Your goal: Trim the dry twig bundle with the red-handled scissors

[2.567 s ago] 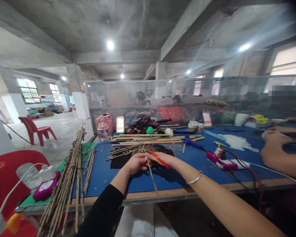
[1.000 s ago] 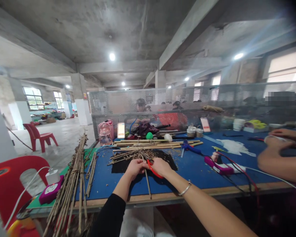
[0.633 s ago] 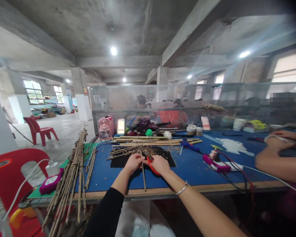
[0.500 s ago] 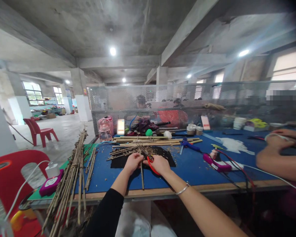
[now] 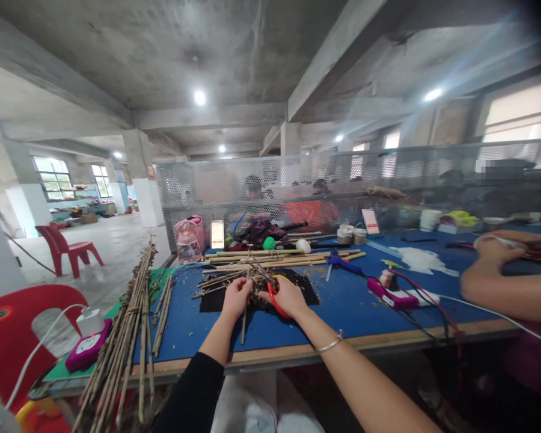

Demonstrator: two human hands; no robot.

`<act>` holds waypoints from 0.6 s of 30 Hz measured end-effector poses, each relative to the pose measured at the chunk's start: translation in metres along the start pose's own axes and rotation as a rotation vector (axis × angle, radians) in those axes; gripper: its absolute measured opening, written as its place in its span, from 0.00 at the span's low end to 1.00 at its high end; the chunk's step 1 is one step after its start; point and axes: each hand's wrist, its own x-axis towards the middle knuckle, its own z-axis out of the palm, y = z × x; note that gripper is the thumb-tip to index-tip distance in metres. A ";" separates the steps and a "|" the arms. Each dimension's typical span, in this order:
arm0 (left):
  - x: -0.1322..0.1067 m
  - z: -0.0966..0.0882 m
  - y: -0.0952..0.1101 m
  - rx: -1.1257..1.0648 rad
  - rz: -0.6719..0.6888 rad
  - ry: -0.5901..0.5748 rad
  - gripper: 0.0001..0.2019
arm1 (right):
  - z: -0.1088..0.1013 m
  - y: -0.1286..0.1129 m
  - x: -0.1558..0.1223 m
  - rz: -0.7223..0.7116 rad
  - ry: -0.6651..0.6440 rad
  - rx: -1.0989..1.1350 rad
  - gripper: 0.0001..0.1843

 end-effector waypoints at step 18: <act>-0.005 0.025 0.004 0.005 0.000 0.051 0.25 | 0.005 -0.004 0.003 0.002 0.031 0.031 0.30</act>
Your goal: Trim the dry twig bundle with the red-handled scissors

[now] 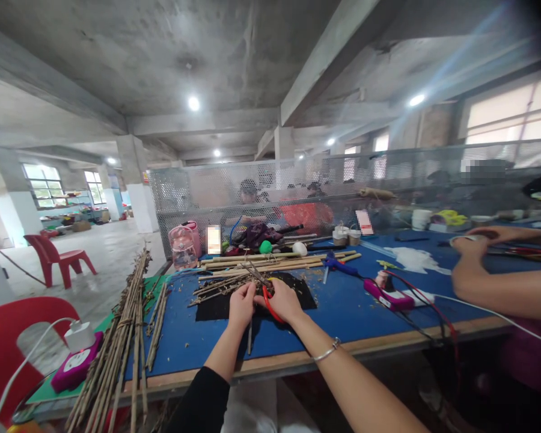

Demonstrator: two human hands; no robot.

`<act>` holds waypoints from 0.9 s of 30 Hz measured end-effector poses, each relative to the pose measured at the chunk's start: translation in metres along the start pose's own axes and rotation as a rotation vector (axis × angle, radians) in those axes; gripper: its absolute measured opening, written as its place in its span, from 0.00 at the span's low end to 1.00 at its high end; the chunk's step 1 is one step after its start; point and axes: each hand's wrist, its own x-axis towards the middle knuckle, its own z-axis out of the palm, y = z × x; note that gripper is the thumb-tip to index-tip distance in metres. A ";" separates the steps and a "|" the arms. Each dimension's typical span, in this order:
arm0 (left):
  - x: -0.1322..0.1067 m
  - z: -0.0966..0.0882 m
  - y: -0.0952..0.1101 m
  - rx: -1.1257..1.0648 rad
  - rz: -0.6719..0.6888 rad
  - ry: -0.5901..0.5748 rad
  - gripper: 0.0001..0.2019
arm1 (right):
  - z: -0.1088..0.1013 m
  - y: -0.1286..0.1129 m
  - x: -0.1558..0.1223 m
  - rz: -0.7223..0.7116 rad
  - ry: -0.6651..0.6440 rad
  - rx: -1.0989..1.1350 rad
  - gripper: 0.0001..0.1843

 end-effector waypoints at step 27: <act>0.002 -0.002 -0.008 0.059 -0.047 0.030 0.23 | -0.009 -0.001 -0.001 0.046 -0.118 -0.084 0.29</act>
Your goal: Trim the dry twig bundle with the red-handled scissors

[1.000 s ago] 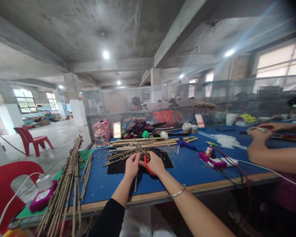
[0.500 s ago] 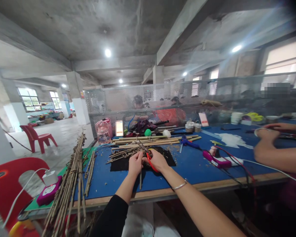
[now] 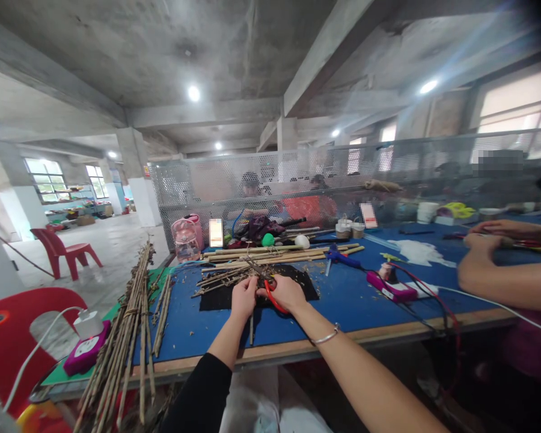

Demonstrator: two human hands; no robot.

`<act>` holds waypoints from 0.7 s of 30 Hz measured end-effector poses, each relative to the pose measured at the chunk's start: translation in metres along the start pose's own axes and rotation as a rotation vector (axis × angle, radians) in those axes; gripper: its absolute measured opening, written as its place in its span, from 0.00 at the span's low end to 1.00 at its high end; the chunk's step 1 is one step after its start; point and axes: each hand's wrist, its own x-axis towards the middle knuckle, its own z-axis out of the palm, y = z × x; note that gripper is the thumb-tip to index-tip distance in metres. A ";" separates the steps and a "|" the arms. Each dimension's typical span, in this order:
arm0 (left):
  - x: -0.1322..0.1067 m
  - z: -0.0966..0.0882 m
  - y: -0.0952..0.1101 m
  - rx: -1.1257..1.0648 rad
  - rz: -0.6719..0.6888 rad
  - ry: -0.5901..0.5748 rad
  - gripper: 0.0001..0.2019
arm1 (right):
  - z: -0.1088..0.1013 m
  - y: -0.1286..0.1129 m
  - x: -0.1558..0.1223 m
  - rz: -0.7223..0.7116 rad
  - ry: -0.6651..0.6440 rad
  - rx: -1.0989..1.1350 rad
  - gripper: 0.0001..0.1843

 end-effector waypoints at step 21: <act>-0.009 -0.005 0.013 -0.064 -0.029 -0.115 0.23 | 0.004 0.009 -0.003 -0.043 0.036 -0.007 0.30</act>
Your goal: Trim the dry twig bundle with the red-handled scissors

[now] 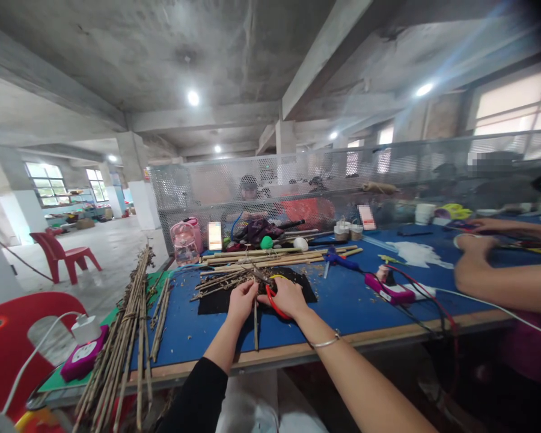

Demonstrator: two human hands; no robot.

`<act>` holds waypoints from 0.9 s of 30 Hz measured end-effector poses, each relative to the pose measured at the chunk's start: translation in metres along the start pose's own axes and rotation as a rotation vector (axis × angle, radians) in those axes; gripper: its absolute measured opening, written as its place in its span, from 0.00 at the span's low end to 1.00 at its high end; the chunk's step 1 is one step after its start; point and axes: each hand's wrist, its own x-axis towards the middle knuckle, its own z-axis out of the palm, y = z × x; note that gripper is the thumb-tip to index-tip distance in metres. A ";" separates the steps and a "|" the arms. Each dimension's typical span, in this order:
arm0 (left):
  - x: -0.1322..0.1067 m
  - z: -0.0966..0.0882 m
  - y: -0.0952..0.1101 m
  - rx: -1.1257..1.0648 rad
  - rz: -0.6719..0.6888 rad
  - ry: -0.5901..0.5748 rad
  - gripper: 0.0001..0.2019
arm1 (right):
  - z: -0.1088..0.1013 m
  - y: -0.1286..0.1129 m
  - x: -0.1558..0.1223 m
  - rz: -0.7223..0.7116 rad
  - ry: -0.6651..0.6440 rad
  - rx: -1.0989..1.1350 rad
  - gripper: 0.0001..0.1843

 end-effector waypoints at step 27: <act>0.006 -0.007 -0.010 -0.151 -0.103 -0.111 0.24 | -0.009 -0.010 -0.004 0.036 -0.092 -0.033 0.32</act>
